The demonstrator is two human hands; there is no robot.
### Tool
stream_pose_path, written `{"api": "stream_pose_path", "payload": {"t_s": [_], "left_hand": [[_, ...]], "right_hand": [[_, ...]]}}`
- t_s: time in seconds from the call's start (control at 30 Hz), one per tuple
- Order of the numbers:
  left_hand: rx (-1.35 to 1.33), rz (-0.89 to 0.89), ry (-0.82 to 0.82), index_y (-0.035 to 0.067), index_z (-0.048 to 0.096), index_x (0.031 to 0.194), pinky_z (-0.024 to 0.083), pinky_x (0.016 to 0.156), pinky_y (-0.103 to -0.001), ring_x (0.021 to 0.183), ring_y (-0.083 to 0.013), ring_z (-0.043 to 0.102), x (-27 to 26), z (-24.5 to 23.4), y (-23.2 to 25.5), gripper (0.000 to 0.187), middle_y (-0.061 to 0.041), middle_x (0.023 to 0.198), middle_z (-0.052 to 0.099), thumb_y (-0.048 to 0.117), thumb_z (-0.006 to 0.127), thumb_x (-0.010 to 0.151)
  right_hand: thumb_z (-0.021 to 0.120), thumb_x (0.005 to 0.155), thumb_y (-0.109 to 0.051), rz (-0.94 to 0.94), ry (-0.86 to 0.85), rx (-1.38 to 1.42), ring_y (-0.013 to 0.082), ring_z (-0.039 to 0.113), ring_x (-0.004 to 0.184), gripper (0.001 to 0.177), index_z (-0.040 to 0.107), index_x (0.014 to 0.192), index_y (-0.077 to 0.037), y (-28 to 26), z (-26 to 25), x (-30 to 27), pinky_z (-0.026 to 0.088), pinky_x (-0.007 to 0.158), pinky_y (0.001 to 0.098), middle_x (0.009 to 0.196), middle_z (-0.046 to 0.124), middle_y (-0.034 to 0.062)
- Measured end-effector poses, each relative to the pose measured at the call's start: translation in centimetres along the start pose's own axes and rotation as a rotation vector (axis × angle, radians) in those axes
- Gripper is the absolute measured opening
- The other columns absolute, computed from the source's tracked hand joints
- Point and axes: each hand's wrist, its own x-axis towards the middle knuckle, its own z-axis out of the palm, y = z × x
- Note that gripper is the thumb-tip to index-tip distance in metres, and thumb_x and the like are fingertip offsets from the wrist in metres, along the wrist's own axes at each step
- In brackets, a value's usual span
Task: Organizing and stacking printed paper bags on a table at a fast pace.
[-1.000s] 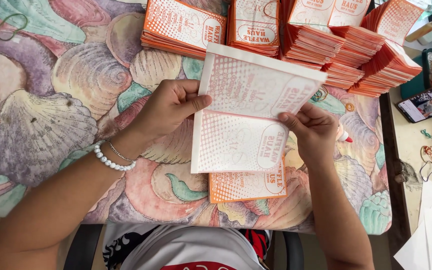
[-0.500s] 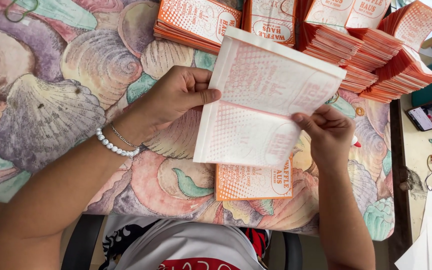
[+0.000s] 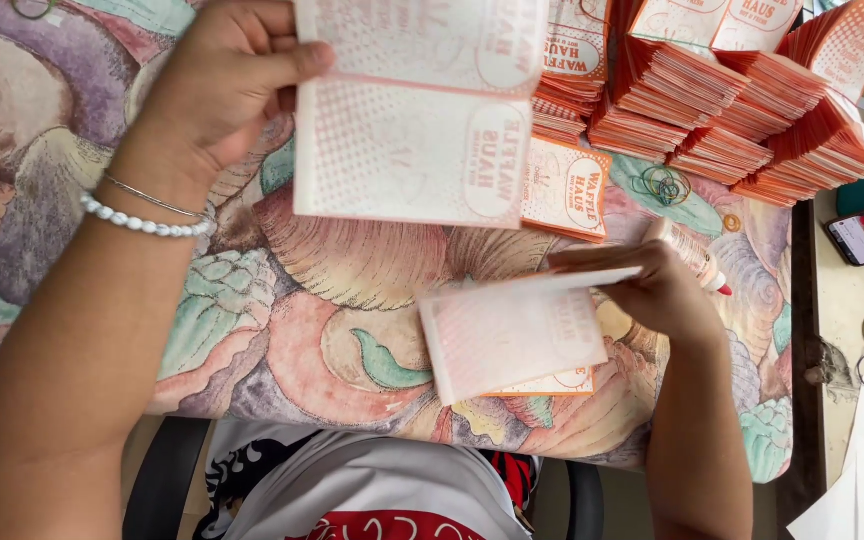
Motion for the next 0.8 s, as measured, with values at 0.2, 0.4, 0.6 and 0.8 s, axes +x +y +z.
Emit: {"api": "stream_pose_path", "payload": {"t_s": [0.2, 0.4, 0.6, 0.8], "left_hand": [[-0.162, 0.095, -0.148, 0.001, 0.072, 0.106, 0.065, 0.091, -0.028, 0.099, -0.0174, 0.075, -0.8, 5.1, -1.9, 0.017, -0.012, 0.110, 0.077, 0.001, 0.071, 0.090], [-0.155, 0.121, -0.217, -0.002, 0.071, 0.113, 0.064, 0.082, -0.032, 0.089, -0.0147, 0.072, -2.1, 9.5, -3.9, 0.020, -0.011, 0.093, 0.077, 0.001, 0.069, 0.094], [-0.164, 0.060, -0.304, -0.006, 0.069, 0.117, 0.065, 0.078, -0.034, 0.088, -0.0188, 0.075, -1.9, 9.6, -5.3, 0.022, -0.014, 0.094, 0.077, 0.000, 0.068, 0.095], [-0.101, 0.032, -0.305, -0.010, 0.066, 0.119, 0.067, 0.075, -0.039, 0.084, -0.0240, 0.076, -3.2, 8.8, -1.6, 0.026, -0.020, 0.093, 0.076, -0.002, 0.065, 0.094]], "right_hand": [[0.054, 0.090, 0.015, -0.010, -0.062, 0.055, 0.0314, 0.055, 0.144, 0.052, 0.059, 0.139, -0.002, -1.9, -2.8, -1.8, 0.040, 0.122, 0.0411, 0.152, 0.056, 0.0204], [0.079, 0.076, -0.002, 0.048, 0.651, 0.699, 0.0334, 0.076, 0.095, 0.071, 0.052, 0.139, 0.017, 6.5, 1.3, -1.4, 0.065, 0.086, 0.0443, 0.109, 0.069, 0.0311], [0.081, 0.086, 0.007, 0.205, 0.835, 0.583, 0.0151, 0.074, 0.068, 0.058, 0.059, 0.140, 0.004, 4.3, 2.8, 0.1, 0.065, 0.072, 0.0265, 0.078, 0.072, 0.0138], [0.076, 0.089, 0.010, 0.165, 0.778, 0.505, 0.0215, 0.074, 0.073, 0.071, 0.048, 0.154, 0.000, 2.5, 2.7, 0.3, 0.065, 0.078, 0.0335, 0.086, 0.072, 0.0183]]}}
